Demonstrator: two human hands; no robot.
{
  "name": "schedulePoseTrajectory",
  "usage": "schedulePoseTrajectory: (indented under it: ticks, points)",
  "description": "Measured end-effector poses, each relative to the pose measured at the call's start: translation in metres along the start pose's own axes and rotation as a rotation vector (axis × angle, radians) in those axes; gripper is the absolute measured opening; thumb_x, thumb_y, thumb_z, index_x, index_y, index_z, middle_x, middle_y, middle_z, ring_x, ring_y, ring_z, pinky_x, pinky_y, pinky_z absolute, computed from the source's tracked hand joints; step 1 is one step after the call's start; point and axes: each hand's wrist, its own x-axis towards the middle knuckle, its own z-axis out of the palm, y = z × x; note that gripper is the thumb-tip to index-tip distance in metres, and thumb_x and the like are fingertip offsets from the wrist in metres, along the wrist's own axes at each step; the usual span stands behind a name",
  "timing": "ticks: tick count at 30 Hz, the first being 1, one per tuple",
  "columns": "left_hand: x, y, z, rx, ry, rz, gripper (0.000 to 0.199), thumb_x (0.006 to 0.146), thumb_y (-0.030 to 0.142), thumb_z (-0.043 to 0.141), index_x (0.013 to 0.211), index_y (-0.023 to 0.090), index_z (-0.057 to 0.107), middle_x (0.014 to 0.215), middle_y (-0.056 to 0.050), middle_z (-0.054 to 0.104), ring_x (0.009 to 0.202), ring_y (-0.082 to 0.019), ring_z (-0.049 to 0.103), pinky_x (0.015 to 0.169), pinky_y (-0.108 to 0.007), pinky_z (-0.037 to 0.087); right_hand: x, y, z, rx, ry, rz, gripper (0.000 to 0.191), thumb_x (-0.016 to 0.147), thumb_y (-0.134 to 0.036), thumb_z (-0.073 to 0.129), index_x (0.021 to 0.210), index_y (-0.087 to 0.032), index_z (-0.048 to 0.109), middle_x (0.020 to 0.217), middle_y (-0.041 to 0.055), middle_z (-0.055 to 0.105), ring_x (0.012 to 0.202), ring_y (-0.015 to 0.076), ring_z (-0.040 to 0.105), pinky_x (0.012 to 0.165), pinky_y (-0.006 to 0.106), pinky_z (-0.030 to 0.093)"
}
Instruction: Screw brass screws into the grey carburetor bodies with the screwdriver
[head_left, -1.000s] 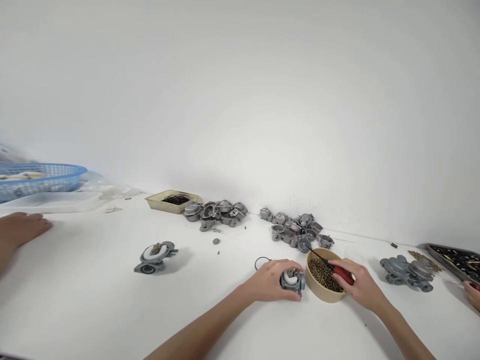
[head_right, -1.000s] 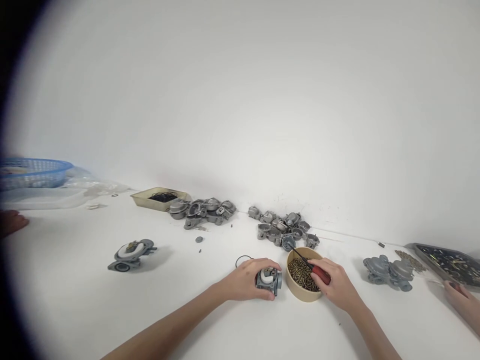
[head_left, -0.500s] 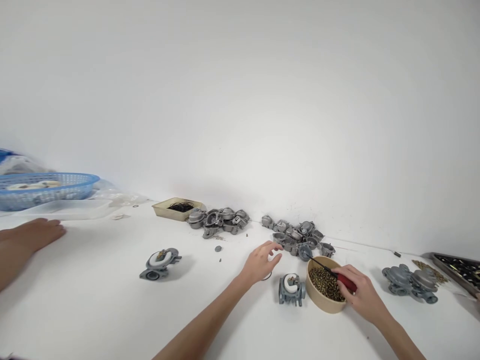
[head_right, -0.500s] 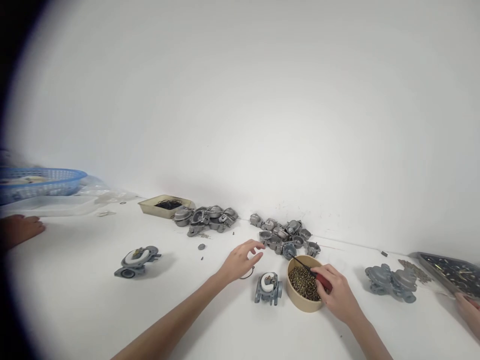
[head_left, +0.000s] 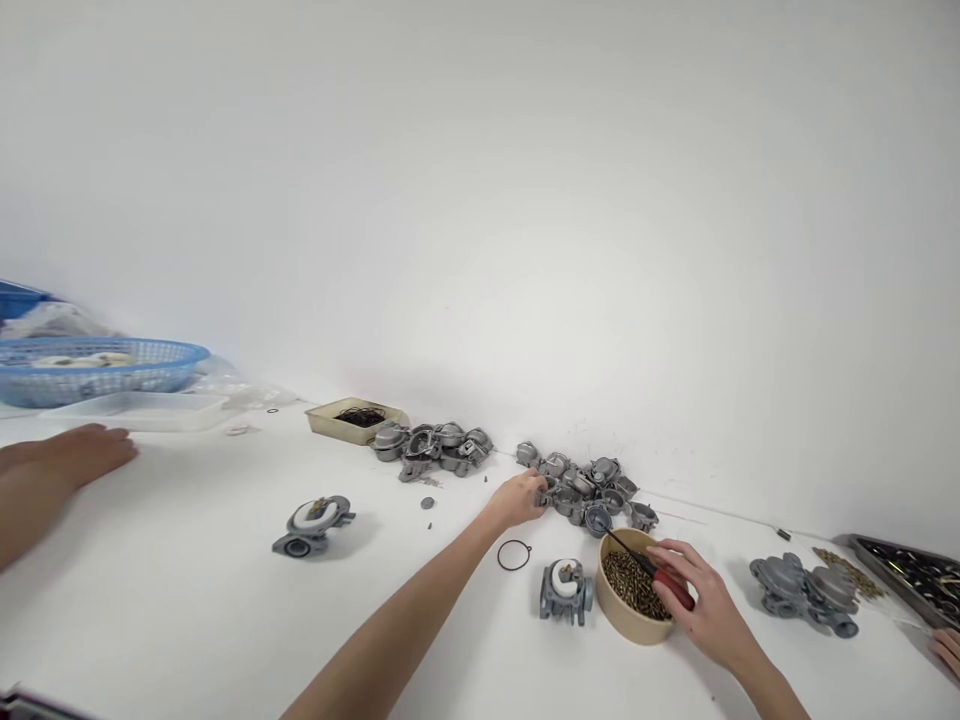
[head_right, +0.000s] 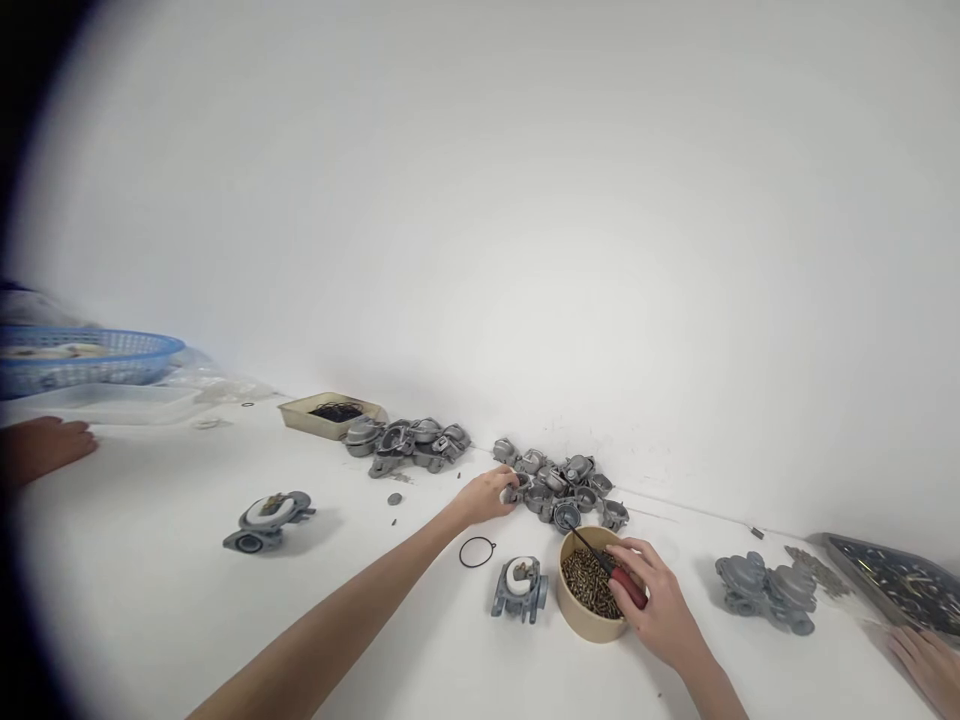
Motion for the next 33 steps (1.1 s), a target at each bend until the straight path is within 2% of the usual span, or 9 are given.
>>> schedulePoseTrajectory:
  ticks: [4, 8, 11, 15, 19, 22, 28, 31, 33]
  points:
    - [-0.015, 0.001, -0.014, -0.186, 0.112, -0.015, 0.029, 0.091, 0.037, 0.077, 0.111, 0.018, 0.069, 0.119, -0.010, 0.067, 0.108, -0.027, 0.064, 0.100, -0.047, 0.054, -0.004, 0.002, 0.002, -0.044, 0.024, -0.051, 0.039, 0.103, -0.047, 0.054, 0.135, -0.029, 0.068, 0.144, 0.0128, 0.057, 0.127, 0.0304, 0.062, 0.105, 0.044, 0.057]
    - [-0.043, 0.017, -0.031, -0.472, 0.164, -0.057, 0.043, 0.078, 0.045, 0.084, 0.109, 0.019, 0.069, 0.114, -0.010, 0.068, 0.101, -0.028, 0.065, 0.095, -0.044, 0.056, -0.007, -0.005, 0.006, -0.109, 0.079, -0.156, 0.037, 0.106, -0.042, 0.052, 0.141, -0.033, 0.063, 0.149, 0.0107, 0.053, 0.133, 0.0300, 0.060, 0.103, 0.043, 0.060]
    - [-0.066, 0.038, -0.035, -0.745, 0.058, -0.071, 0.054, 0.078, 0.059, 0.081, 0.109, 0.016, 0.068, 0.094, -0.008, 0.070, 0.086, -0.024, 0.068, 0.081, -0.040, 0.061, -0.006, -0.016, 0.008, -0.168, 0.155, -0.282, 0.039, 0.106, -0.035, 0.052, 0.145, -0.034, 0.059, 0.151, 0.0104, 0.051, 0.132, 0.0298, 0.060, 0.096, 0.040, 0.063]
    - [-0.085, 0.063, -0.032, -1.059, -0.126, -0.041, 0.064, 0.076, 0.073, 0.076, 0.101, 0.014, 0.067, 0.084, -0.006, 0.067, 0.070, -0.017, 0.064, 0.069, -0.033, 0.061, 0.003, -0.042, 0.013, -0.200, 0.214, -0.463, 0.047, 0.105, -0.024, 0.054, 0.152, -0.030, 0.051, 0.156, 0.0129, 0.046, 0.133, 0.0297, 0.060, 0.100, 0.042, 0.062]
    - [-0.093, 0.077, -0.032, -1.248, -0.311, -0.031, 0.064, 0.072, 0.074, 0.079, 0.087, 0.014, 0.065, 0.066, 0.001, 0.055, 0.054, -0.011, 0.051, 0.059, -0.028, 0.056, 0.017, -0.072, 0.025, -0.195, 0.180, -0.604, 0.052, 0.105, -0.022, 0.055, 0.156, -0.027, 0.044, 0.161, 0.0166, 0.039, 0.136, 0.0303, 0.058, 0.103, 0.046, 0.060]
    - [-0.097, 0.085, -0.035, -1.337, -0.420, -0.044, 0.061, 0.073, 0.072, 0.080, 0.086, 0.014, 0.066, 0.059, 0.007, 0.041, 0.049, -0.007, 0.039, 0.055, -0.024, 0.052, 0.027, -0.090, 0.034, -0.224, 0.159, -0.666, 0.049, 0.106, -0.027, 0.057, 0.153, -0.023, 0.046, 0.159, 0.0186, 0.043, 0.134, 0.0288, 0.060, 0.098, 0.042, 0.063]
    - [-0.103, 0.095, -0.035, -1.314, -0.509, -0.048, 0.063, 0.075, 0.077, 0.073, 0.088, 0.016, 0.065, 0.059, 0.008, 0.038, 0.049, -0.008, 0.038, 0.057, -0.024, 0.051, 0.030, -0.094, 0.044, -0.234, 0.249, -0.711, 0.049, 0.104, -0.020, 0.058, 0.152, -0.021, 0.051, 0.137, 0.0149, 0.065, 0.122, 0.0262, 0.068, 0.098, 0.039, 0.063]
    - [-0.104, 0.092, -0.037, -0.944, -0.328, 0.059, 0.063, 0.087, 0.080, 0.056, 0.087, 0.018, 0.066, 0.068, 0.001, 0.053, 0.061, -0.015, 0.052, 0.065, -0.030, 0.054, 0.022, -0.084, 0.044, -0.239, 0.303, -0.686, 0.056, 0.099, -0.015, 0.063, 0.153, -0.022, 0.050, 0.127, 0.0121, 0.070, 0.116, 0.0262, 0.070, 0.098, 0.039, 0.063]
    - [-0.104, 0.087, -0.039, -0.691, -0.187, 0.162, 0.055, 0.093, 0.073, 0.053, 0.094, 0.020, 0.071, 0.091, -0.006, 0.066, 0.082, -0.020, 0.059, 0.077, -0.032, 0.053, 0.016, -0.075, 0.043, -0.219, 0.327, -0.590, 0.056, 0.097, -0.017, 0.064, 0.152, -0.022, 0.052, 0.129, 0.0115, 0.070, 0.116, 0.0275, 0.070, 0.097, 0.040, 0.063]
